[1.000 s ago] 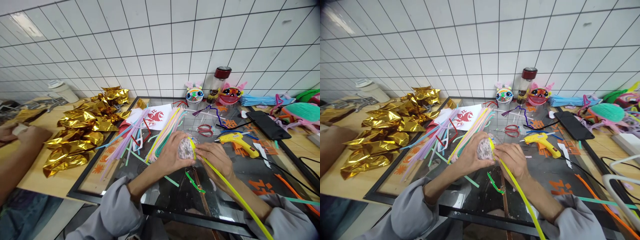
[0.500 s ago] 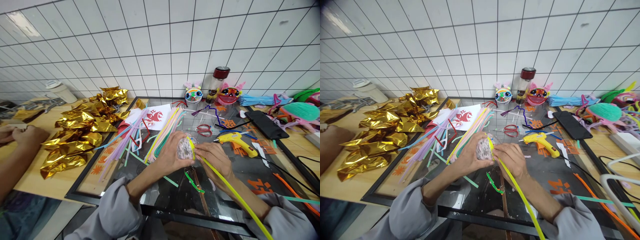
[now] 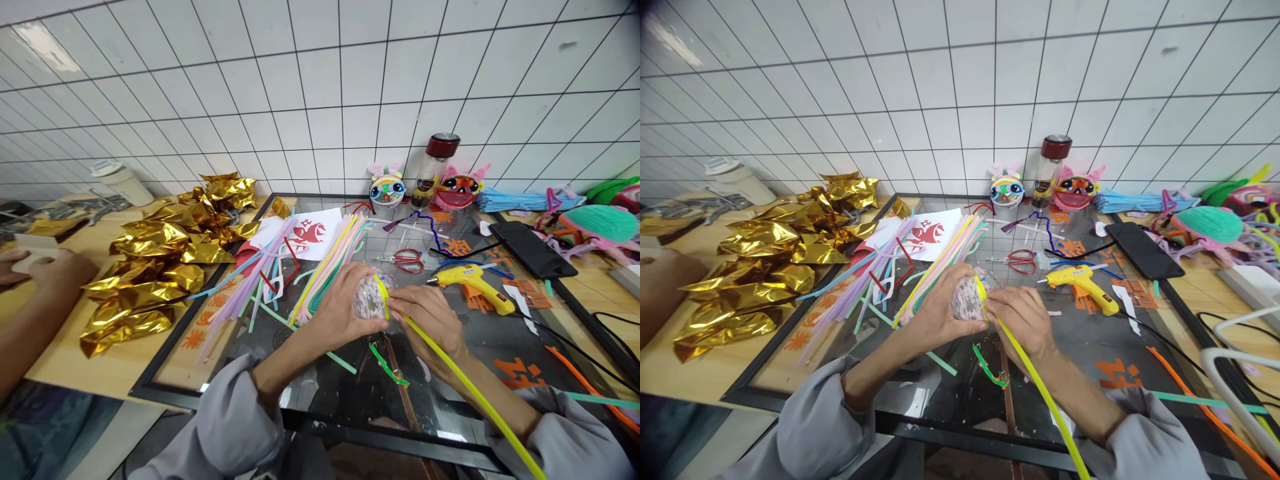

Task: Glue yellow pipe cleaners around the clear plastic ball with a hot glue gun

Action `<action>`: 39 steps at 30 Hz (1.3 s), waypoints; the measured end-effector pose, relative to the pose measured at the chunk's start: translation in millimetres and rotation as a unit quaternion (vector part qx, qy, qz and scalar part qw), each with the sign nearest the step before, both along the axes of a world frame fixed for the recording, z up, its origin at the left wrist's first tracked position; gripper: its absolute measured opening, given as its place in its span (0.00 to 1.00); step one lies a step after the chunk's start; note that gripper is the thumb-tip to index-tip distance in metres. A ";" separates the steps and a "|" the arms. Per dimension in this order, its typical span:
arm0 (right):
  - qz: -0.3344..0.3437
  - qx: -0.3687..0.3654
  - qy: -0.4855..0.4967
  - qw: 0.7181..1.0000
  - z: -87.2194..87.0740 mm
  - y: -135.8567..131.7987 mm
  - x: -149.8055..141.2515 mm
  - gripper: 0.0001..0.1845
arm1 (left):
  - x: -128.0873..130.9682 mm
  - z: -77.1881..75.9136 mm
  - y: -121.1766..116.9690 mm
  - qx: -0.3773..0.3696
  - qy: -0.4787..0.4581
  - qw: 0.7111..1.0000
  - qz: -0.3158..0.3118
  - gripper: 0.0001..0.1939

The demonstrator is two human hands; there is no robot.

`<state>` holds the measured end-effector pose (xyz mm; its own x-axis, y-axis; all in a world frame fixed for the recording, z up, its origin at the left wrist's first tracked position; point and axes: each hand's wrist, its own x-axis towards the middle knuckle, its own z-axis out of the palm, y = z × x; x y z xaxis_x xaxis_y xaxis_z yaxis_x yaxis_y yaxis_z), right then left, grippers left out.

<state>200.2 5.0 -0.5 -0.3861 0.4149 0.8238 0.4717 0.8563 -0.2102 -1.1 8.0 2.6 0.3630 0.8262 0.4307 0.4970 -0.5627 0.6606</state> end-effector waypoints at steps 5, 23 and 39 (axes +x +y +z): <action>0.000 0.006 -0.007 1.000 3.9 -0.4 -0.3 0.10 | 0.1 1.1 -0.5 0.005 -0.003 1.000 0.004 0.40; 0.012 -0.005 -0.021 1.000 6.4 -0.4 3.4 0.10 | 0.3 5.6 -2.8 -0.009 0.014 1.000 -0.006 0.39; 0.001 -0.058 0.035 0.998 5.2 -3.0 -0.9 0.15 | 0.9 -4.2 -0.4 0.025 0.025 0.999 0.000 0.42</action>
<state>199.3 2.0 4.7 -0.3306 0.5088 0.7948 0.4504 0.8252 -0.3409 -0.2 7.6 -1.5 0.3850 0.8043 0.4527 0.5280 -0.5943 0.6067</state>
